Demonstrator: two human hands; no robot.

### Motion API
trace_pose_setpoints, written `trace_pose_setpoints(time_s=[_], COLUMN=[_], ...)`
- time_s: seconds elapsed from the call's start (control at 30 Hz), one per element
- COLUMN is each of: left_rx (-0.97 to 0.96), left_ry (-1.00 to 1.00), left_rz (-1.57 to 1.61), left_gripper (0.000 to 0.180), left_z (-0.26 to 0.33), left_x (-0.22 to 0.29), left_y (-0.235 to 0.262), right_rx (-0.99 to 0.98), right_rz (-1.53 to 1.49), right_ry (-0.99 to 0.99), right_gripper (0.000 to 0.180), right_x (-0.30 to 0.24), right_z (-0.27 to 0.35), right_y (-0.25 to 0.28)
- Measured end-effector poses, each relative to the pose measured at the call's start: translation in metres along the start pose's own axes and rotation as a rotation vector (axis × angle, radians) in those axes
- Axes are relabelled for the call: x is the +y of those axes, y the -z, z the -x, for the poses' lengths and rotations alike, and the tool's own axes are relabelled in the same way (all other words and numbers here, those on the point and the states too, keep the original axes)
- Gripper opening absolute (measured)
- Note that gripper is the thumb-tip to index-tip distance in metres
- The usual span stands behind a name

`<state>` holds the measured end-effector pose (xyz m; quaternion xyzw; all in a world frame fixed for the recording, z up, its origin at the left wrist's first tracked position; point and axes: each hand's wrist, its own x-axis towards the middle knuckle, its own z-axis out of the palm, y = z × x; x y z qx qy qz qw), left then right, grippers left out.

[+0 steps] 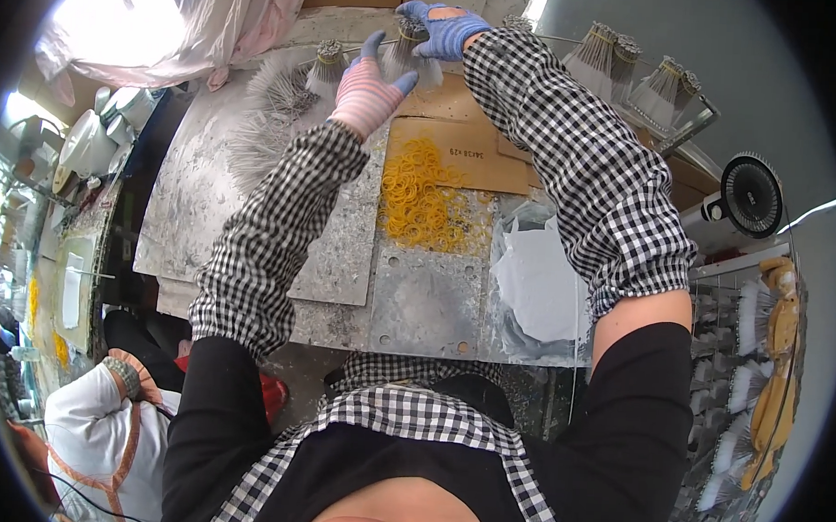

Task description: The person is bundling bristles and securing them with rubber bands as part of a brush manufacturing process.

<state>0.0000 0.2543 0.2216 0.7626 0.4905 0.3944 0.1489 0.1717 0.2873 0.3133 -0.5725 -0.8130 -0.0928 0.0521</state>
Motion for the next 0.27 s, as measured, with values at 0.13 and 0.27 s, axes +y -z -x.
trace_pose_setpoints(time_s=[0.13,0.27], left_rx=[-0.151,-0.198], left_ry=[0.164,0.344], left_rz=[0.063,0.273], left_gripper=[0.113,0.110], left_z=[-0.033,-0.050], left_x=[0.009,0.006], left_y=[-0.018,-0.026], right_rx=[0.000,-0.115], right_rz=[0.097,0.231], right_ry=[-0.021,-0.160], right_gripper=[0.086,0.097], right_x=[0.022,0.064], right_z=[0.012,0.037], right_y=[0.022,0.077])
